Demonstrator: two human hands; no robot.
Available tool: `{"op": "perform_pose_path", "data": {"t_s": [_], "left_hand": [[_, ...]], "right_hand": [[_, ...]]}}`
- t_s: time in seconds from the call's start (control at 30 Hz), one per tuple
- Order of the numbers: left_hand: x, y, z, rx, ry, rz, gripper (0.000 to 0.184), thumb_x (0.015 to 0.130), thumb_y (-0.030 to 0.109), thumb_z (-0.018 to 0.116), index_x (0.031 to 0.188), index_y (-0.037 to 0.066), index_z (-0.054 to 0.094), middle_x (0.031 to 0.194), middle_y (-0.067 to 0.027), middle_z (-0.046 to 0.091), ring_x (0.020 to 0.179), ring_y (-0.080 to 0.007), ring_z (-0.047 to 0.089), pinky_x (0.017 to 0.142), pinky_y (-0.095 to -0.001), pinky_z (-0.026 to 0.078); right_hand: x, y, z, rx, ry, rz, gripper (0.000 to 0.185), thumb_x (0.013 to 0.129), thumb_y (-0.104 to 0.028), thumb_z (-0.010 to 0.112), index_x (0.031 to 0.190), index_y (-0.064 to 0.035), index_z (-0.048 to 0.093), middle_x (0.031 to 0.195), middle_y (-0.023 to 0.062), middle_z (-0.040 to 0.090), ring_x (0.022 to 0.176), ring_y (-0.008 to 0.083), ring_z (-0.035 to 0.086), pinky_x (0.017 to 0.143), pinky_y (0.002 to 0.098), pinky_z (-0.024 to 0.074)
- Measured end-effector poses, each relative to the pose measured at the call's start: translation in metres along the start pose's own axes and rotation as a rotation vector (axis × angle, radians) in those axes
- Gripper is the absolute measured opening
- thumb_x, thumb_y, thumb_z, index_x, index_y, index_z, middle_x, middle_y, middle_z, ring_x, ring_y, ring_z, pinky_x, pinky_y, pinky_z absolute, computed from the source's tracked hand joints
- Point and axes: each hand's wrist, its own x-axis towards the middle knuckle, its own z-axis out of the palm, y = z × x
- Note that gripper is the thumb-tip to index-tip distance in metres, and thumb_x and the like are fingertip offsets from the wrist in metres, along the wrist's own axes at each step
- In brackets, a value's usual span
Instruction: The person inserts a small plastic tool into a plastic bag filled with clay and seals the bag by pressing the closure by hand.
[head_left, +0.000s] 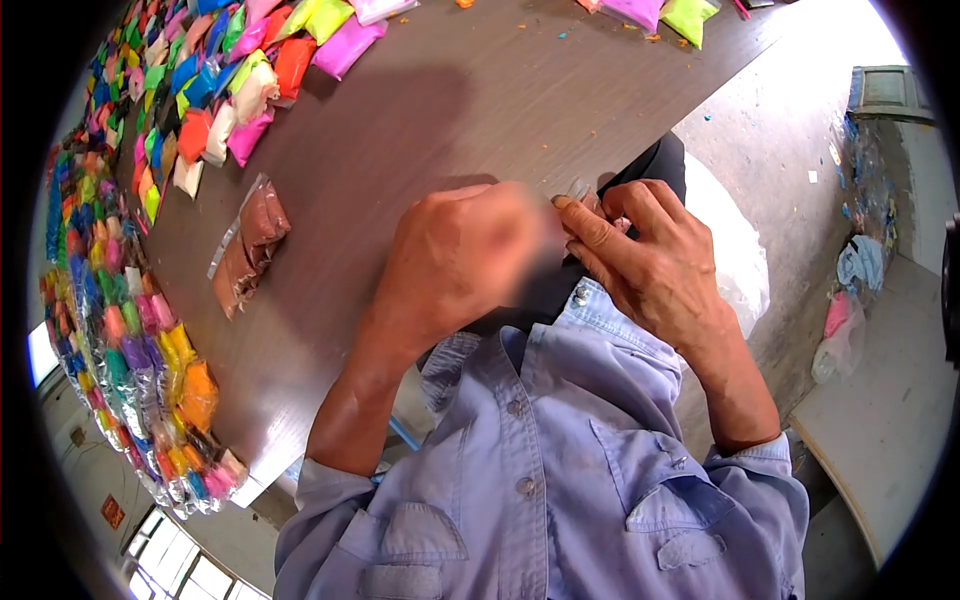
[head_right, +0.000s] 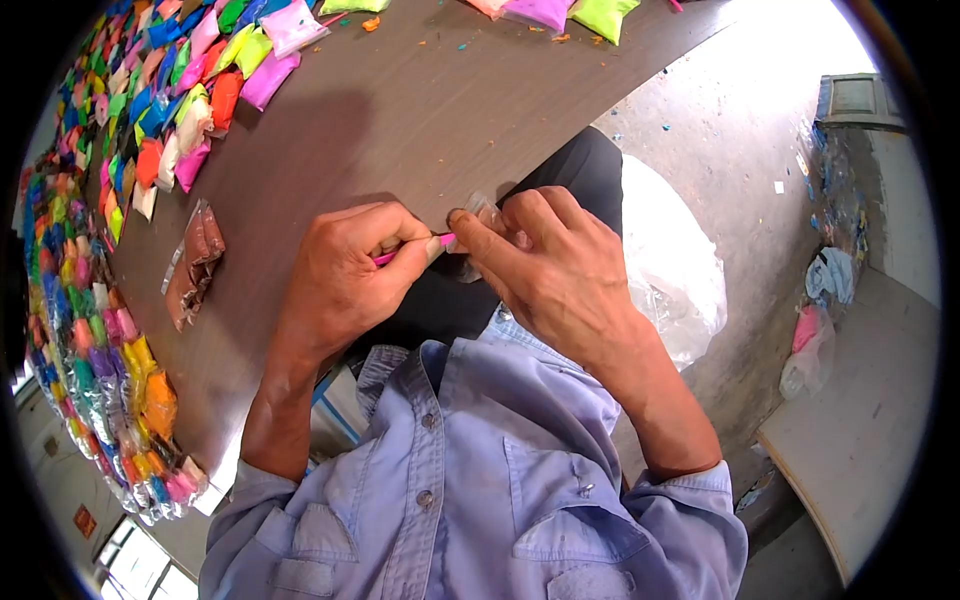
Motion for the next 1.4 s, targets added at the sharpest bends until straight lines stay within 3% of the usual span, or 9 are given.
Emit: {"op": "perform_pose_path", "data": {"t_s": [0.27, 0.53, 0.77, 0.97, 1.27, 1.4], "left_hand": [[0.003, -0.003, -0.002, -0.046, -0.029, 0.000, 0.010, 0.092, 0.004, 0.078, 0.086, -0.002, 0.073, 0.076, -0.0103, 0.071, 0.067, -0.0139, 0.065, 0.061, -0.0348, 0.049], [0.000, -0.001, -0.004, -0.130, -0.021, -0.122, 0.011, 0.092, 0.004, 0.077, 0.085, -0.004, 0.073, 0.073, -0.0033, 0.069, 0.068, -0.0047, 0.058, 0.060, -0.0292, 0.046], [0.002, 0.001, -0.007, -0.155, -0.035, -0.180, 0.011, 0.092, 0.004, 0.077, 0.086, -0.004, 0.073, 0.071, -0.0032, 0.069, 0.066, -0.0051, 0.057, 0.059, -0.0293, 0.046], [0.006, 0.002, -0.011, -0.057, -0.033, -0.106, 0.014, 0.092, 0.008, 0.078, 0.086, -0.003, 0.073, 0.069, -0.0064, 0.070, 0.065, -0.0064, 0.059, 0.059, -0.0310, 0.047], [0.009, 0.002, -0.010, -0.071, -0.058, -0.095, 0.014, 0.092, 0.010, 0.078, 0.087, -0.002, 0.075, 0.073, -0.0096, 0.073, 0.066, -0.0092, 0.064, 0.062, -0.0318, 0.051], [0.009, 0.001, -0.012, -0.055, -0.088, -0.106, 0.013, 0.092, 0.010, 0.078, 0.088, -0.002, 0.075, 0.073, -0.0097, 0.073, 0.065, -0.0098, 0.064, 0.062, -0.0319, 0.051]], "right_hand": [[0.000, 0.002, 0.004, -0.011, 0.036, -0.003, 0.035, 0.086, -0.017, 0.080, 0.121, -0.0188, 0.078, 0.095, -0.0005, 0.066, 0.085, 0.0163, 0.066, 0.071, 0.0324, 0.0562], [-0.003, 0.004, 0.009, -0.031, 0.068, -0.026, 0.037, 0.083, -0.013, 0.077, 0.120, -0.0185, 0.079, 0.094, 0.0006, 0.066, 0.086, 0.0160, 0.067, 0.072, 0.0318, 0.0567], [-0.003, 0.004, 0.010, -0.028, 0.088, -0.037, 0.039, 0.082, -0.013, 0.076, 0.120, -0.0180, 0.079, 0.095, 0.0009, 0.066, 0.087, 0.0163, 0.067, 0.072, 0.0313, 0.0570], [-0.003, 0.003, 0.009, -0.034, 0.074, -0.032, 0.040, 0.081, -0.013, 0.076, 0.120, -0.0187, 0.079, 0.095, 0.0006, 0.066, 0.087, 0.0164, 0.067, 0.072, 0.0312, 0.0569], [0.000, 0.004, 0.008, -0.024, 0.071, -0.037, 0.037, 0.082, -0.015, 0.074, 0.119, -0.0193, 0.077, 0.090, 0.0007, 0.060, 0.088, 0.0184, 0.065, 0.074, 0.0362, 0.0539], [0.001, -0.003, 0.005, 0.052, 0.035, 0.022, 0.036, 0.088, -0.017, 0.076, 0.124, -0.0193, 0.075, 0.092, 0.0019, 0.060, 0.086, 0.0204, 0.065, 0.074, 0.0372, 0.0544]]}}
